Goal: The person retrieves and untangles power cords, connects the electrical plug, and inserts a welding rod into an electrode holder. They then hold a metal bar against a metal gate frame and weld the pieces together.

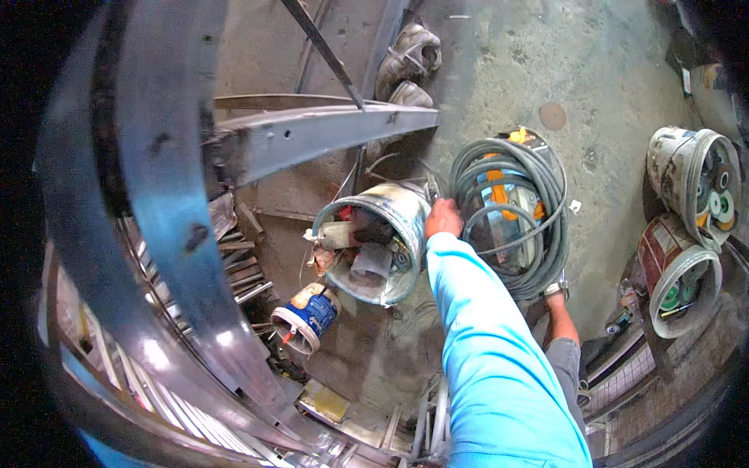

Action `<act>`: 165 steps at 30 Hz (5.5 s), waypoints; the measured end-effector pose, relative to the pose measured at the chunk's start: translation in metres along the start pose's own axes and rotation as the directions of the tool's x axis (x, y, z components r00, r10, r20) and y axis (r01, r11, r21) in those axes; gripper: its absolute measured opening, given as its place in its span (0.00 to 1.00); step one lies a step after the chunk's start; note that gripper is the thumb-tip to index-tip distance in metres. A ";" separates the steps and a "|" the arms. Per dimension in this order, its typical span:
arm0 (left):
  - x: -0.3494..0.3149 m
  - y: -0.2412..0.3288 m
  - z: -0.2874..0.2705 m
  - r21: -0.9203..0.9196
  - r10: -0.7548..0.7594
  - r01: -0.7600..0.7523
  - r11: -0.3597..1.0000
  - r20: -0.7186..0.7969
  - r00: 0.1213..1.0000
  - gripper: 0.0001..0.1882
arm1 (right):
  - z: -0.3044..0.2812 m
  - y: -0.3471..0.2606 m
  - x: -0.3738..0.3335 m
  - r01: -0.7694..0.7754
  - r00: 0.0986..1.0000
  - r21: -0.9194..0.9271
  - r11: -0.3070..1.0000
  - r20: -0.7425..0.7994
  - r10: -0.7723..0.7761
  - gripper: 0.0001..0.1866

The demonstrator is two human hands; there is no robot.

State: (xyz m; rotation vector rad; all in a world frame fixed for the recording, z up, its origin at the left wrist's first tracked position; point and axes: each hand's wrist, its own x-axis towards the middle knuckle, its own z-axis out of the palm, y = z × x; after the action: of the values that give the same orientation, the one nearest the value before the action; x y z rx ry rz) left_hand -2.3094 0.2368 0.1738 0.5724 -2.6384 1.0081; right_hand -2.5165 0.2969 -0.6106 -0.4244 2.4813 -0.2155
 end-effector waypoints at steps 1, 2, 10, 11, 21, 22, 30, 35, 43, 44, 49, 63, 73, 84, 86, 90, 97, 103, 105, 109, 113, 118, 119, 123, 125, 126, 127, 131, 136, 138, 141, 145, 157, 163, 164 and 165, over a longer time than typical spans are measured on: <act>-0.003 0.002 0.007 -0.074 -0.055 0.057 0.996 0.032 0.998 0.29 | -0.008 0.006 0.001 -0.006 1.000 -0.010 1.000 -0.016 0.006 0.07; -0.005 0.004 0.014 -0.149 -0.107 0.116 0.982 0.066 0.992 0.30 | -0.019 0.013 0.004 -0.047 0.996 0.055 0.997 0.076 0.043 0.07; 0.009 0.053 0.054 -0.596 -0.329 0.527 0.605 0.416 0.848 0.40 | -0.171 0.052 -0.016 -0.233 0.963 0.292 0.928 0.199 0.179 0.22; 0.019 0.059 0.062 -0.629 -0.324 0.569 0.529 0.470 0.821 0.41 | -0.183 0.062 -0.021 -0.301 0.949 0.304 0.904 0.188 0.252 0.23; 0.098 0.107 0.044 -0.561 -0.223 0.560 0.610 0.556 0.800 0.41 | -0.280 0.199 -0.113 -0.480 0.814 0.672 0.565 0.100 0.572 0.36; 0.100 0.107 0.043 -0.542 -0.215 0.536 0.647 0.545 0.811 0.41 | -0.289 0.204 -0.123 -0.462 0.818 0.724 0.512 0.124 0.562 0.35; 0.103 0.109 0.039 -0.555 -0.146 0.382 0.739 0.422 0.895 0.31 | -0.221 0.262 -0.222 -0.488 0.705 0.798 -0.354 0.599 0.380 0.20; 0.099 0.105 0.034 -0.558 -0.186 0.371 0.742 0.360 0.914 0.30 | -0.259 0.237 -0.208 -0.411 0.809 0.895 -0.171 0.445 0.385 0.23; 0.078 0.159 0.015 -0.518 -0.095 -0.026 0.855 -0.206 0.974 0.26 | -0.251 0.254 -0.165 -0.446 0.828 0.858 0.256 0.288 0.481 0.31; 0.065 0.192 0.000 -0.644 -0.092 -0.011 0.765 -0.126 0.988 0.23 | -0.253 0.270 -0.164 -0.430 0.824 0.869 0.245 0.267 0.500 0.28; -0.045 0.361 0.049 -0.794 -0.123 0.588 0.158 0.575 0.809 0.12 | -0.255 0.253 -0.176 -0.343 0.891 0.939 0.038 0.312 0.329 0.28; -0.123 0.666 0.371 0.387 0.168 0.800 -0.458 0.922 -0.349 0.17 | -0.242 0.307 -0.111 -0.161 0.986 0.891 0.424 0.122 0.118 0.24; -0.061 0.569 0.178 0.022 0.139 0.391 -0.920 0.953 0.271 0.09 | -0.247 0.219 -0.066 -0.474 0.872 0.638 0.607 0.436 0.222 0.44; -0.035 0.584 0.253 -0.337 0.390 0.884 -0.324 0.804 0.449 0.37 | -0.267 0.225 -0.060 0.418 0.731 0.192 0.888 0.510 -0.454 0.21; -0.035 0.588 0.260 -0.335 0.425 0.906 -0.259 0.803 0.418 0.39 | -0.260 0.230 -0.055 0.340 0.724 0.244 0.908 0.548 -0.418 0.21; -0.035 0.593 0.267 -0.343 0.392 0.917 -0.203 0.830 0.397 0.42 | -0.275 0.231 -0.060 0.261 0.754 0.283 0.923 0.537 -0.378 0.28; -0.059 0.602 0.283 -0.313 0.304 0.880 -0.356 0.852 0.426 0.34 | -0.370 0.183 -0.107 0.270 0.774 0.156 0.950 0.551 -0.311 0.30; -0.026 0.583 0.244 -0.337 0.424 0.941 -0.007 0.852 0.308 0.35 | -0.390 0.123 -0.094 0.579 0.814 -0.038 0.815 0.087 -0.574 0.11; -0.031 0.593 0.245 -0.273 0.427 0.961 0.052 0.875 0.226 0.32 | -0.411 0.072 -0.089 0.647 0.763 -0.056 0.761 0.030 -0.646 0.08; -0.056 0.621 0.240 -0.408 0.323 0.904 0.129 0.879 0.351 0.29 | -0.461 0.009 -0.021 0.644 0.748 -0.322 0.694 0.073 -0.660 0.12; -0.061 0.622 0.235 -0.454 0.244 0.887 0.084 0.873 0.423 0.27 | -0.535 0.035 0.130 0.704 0.555 -0.693 -0.155 0.673 -0.489 0.13; -0.107 0.603 0.239 -0.426 0.188 0.900 0.095 0.895 0.404 0.24 | -0.651 0.106 0.117 0.725 0.688 -0.217 0.653 0.265 -0.676 0.13; -0.114 0.592 0.238 -0.412 0.185 0.904 0.111 0.902 0.389 0.24 | -0.651 0.111 0.106 0.604 0.797 -0.100 0.791 0.110 -0.594 0.15; -0.145 0.580 0.233 -0.397 0.234 0.913 0.093 0.900 0.367 0.21 | -0.599 0.111 0.047 0.493 0.850 -0.039 0.869 0.234 -0.472 0.16; -0.149 0.581 0.232 -0.422 0.267 0.894 0.147 0.888 0.375 0.20 | -0.533 0.122 0.059 0.704 0.616 -0.144 0.695 0.611 -0.497 0.16; -0.142 0.585 0.230 -0.457 0.270 0.880 0.128 0.870 0.412 0.21 | -0.503 0.150 0.083 0.785 0.574 -0.127 0.606 0.518 -0.634 0.16; -0.143 0.586 0.227 -0.457 0.269 0.879 0.134 0.871 0.412 0.21 | -0.483 0.142 0.079 0.865 0.485 -0.103 0.492 0.427 -0.763 0.16; -0.170 0.579 0.219 -0.392 0.135 0.915 0.092 0.916 0.379 0.19 | -0.466 0.132 0.091 0.132 0.905 0.343 0.930 0.342 -0.254 0.17; -0.165 0.593 0.227 -0.144 0.105 0.943 -0.300 0.977 0.183 0.26 | -0.461 0.306 0.219 -0.070 0.980 0.900 0.431 0.142 -0.137 0.10; -0.146 0.583 0.221 -0.192 -0.011 0.939 -0.285 0.980 0.197 0.25 | -0.441 0.333 0.223 0.142 0.951 0.808 0.571 -0.271 0.147 0.13; -0.174 0.580 0.222 -0.080 -0.081 0.920 -0.383 0.995 0.052 0.22 | -0.470 0.308 0.198 0.115 0.993 0.945 -0.307 -0.107 0.043 0.15; -0.239 0.617 0.252 -0.082 -0.033 0.920 -0.383 0.997 0.075 0.21 | -0.594 0.262 0.214 0.557 0.805 0.547 0.625 -0.542 -0.242 0.08; -0.220 0.585 0.241 0.040 -0.094 0.501 -0.865 0.966 -0.239 0.11 | -0.649 0.197 0.088 0.317 0.916 0.765 0.560 -0.094 -0.390 0.12; -0.192 0.572 0.172 0.090 0.029 0.363 -0.927 0.985 -0.170 0.02 | -0.526 0.314 0.058 -0.134 0.973 0.876 0.464 0.205 -0.105 0.06; -0.190 0.569 0.162 0.114 0.066 0.323 -0.940 0.986 -0.156 0.03 | -0.505 0.346 0.060 -0.151 0.973 0.871 0.468 0.214 -0.083 0.07; -0.195 0.555 0.148 0.127 0.082 0.293 -0.948 0.983 -0.162 0.04 | -0.485 0.346 0.038 -0.241 0.956 0.874 0.423 0.289 -0.052 0.09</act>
State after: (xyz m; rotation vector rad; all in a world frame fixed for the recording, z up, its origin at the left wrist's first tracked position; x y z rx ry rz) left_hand -2.3990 0.5672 -0.3274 1.7854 -0.4288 -1.8532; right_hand -2.9195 0.6342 -0.3271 0.1731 1.7228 -1.2952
